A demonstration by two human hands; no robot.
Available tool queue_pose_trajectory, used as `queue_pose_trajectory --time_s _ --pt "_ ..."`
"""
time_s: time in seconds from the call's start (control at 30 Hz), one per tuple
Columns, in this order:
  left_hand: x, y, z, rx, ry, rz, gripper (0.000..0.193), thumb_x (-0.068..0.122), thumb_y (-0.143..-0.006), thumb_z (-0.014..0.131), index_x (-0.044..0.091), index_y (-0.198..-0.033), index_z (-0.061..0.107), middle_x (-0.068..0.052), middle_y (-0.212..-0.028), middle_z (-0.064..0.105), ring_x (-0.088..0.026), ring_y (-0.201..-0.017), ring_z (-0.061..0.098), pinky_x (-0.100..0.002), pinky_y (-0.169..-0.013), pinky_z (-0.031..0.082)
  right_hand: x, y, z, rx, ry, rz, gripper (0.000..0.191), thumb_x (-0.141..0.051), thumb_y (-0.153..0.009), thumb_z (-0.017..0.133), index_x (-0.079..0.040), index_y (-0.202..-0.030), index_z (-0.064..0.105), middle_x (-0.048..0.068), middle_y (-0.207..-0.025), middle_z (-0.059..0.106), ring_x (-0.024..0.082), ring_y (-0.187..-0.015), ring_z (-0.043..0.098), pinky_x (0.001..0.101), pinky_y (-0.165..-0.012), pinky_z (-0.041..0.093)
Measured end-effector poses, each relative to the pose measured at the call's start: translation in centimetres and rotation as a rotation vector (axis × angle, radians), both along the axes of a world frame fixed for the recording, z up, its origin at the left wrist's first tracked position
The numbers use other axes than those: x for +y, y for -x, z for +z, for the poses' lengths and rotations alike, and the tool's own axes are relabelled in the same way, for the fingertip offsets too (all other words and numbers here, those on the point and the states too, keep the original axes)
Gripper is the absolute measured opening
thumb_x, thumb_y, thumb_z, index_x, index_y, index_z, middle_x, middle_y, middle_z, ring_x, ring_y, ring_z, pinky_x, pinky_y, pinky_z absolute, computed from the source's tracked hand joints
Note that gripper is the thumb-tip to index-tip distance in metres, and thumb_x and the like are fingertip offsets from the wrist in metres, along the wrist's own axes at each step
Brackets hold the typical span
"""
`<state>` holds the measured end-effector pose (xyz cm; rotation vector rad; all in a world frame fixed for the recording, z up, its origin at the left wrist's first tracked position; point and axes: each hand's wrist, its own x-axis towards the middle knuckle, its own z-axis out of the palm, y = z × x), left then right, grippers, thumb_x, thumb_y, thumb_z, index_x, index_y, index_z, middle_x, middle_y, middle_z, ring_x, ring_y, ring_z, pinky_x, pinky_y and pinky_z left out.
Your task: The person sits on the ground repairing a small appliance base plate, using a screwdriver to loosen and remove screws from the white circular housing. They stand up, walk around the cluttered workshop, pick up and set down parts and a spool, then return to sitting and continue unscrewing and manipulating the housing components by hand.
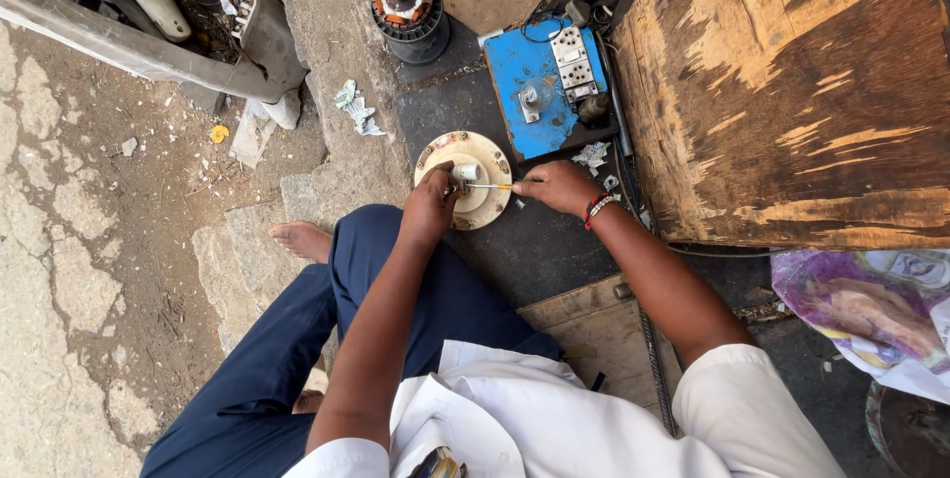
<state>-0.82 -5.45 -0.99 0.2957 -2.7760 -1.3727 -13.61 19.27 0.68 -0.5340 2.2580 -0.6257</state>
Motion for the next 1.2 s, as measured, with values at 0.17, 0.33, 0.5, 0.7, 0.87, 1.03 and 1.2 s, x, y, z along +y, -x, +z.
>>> queue_pose_trajectory --time_s 0.17,0.33,0.5,0.7,0.87,1.03,1.2 --pt "0.1 0.2 0.3 0.002 0.008 0.006 0.021 0.008 -0.087 0.074 0.006 -0.098 0.056 -0.008 -0.140 0.064 -0.034 -0.111 0.070 -0.041 -0.091 0.057 0.2 -0.1 -1.2 0.063 0.236 -0.004 0.051 -0.044 -0.077 0.086 -0.006 -0.108 0.071 0.011 -0.099 0.074 0.022 -0.092 0.071 0.0393 -0.078 0.056" --pt "0.2 0.1 0.3 -0.008 -0.011 0.006 0.021 0.007 -0.087 0.074 0.006 -0.098 0.056 -0.008 -0.142 0.062 -0.033 -0.110 0.070 -0.040 -0.090 0.058 0.6 0.0 -2.0 0.138 0.249 0.001 0.041 -0.039 -0.079 0.082 -0.005 -0.099 0.074 0.009 -0.097 0.075 0.021 -0.089 0.072 0.0391 -0.075 0.057" --pt "0.2 0.1 0.4 -0.004 -0.002 0.012 0.021 0.006 -0.087 0.074 0.006 -0.099 0.056 -0.008 -0.142 0.063 -0.034 -0.109 0.070 -0.041 -0.089 0.057 0.2 0.5 -1.9 -0.037 0.053 -0.045 0.039 -0.048 -0.092 0.074 -0.010 -0.100 0.079 0.008 -0.089 0.075 0.022 -0.081 0.071 0.0408 -0.075 0.055" --pt "0.1 0.3 0.5 0.011 0.005 0.011 0.020 0.007 -0.088 0.073 0.005 -0.099 0.057 -0.009 -0.141 0.063 -0.035 -0.108 0.071 -0.042 -0.089 0.058 0.5 0.4 -2.3 0.038 0.326 -0.001 0.044 -0.038 -0.077 0.086 -0.004 -0.100 0.072 0.007 -0.093 0.074 0.019 -0.088 0.070 0.0384 -0.076 0.056" --pt "0.2 0.1 0.7 0.000 0.020 -0.015 0.020 0.007 -0.088 0.073 0.004 -0.099 0.056 -0.010 -0.141 0.063 -0.035 -0.106 0.071 -0.042 -0.088 0.058 0.8 0.2 -2.0 0.078 0.257 -0.014 0.036 -0.033 -0.079 0.085 -0.004 -0.098 0.074 0.008 -0.093 0.074 0.019 -0.086 0.071 0.0388 -0.075 0.056" --pt "0.1 0.2 0.8 0.033 0.006 -0.004 0.022 0.006 -0.087 0.074 0.004 -0.097 0.055 -0.011 -0.140 0.063 -0.035 -0.107 0.071 -0.041 -0.088 0.058 -0.1 0.7 -0.8 -0.043 0.112 -0.067 0.033 -0.041 -0.090 0.077 -0.010 -0.099 0.079 0.005 -0.091 0.077 0.019 -0.082 0.072 0.0375 -0.074 0.055" --pt "0.2 0.2 0.8 0.002 0.014 0.005 0.022 0.007 -0.087 0.074 0.004 -0.097 0.054 -0.010 -0.141 0.063 -0.034 -0.107 0.071 -0.041 -0.088 0.058 0.1 0.4 -0.2 0.033 0.197 0.001 0.040 -0.038 -0.081 0.084 -0.007 -0.104 0.074 0.007 -0.090 0.074 0.019 -0.083 0.069 0.0383 -0.072 0.054"
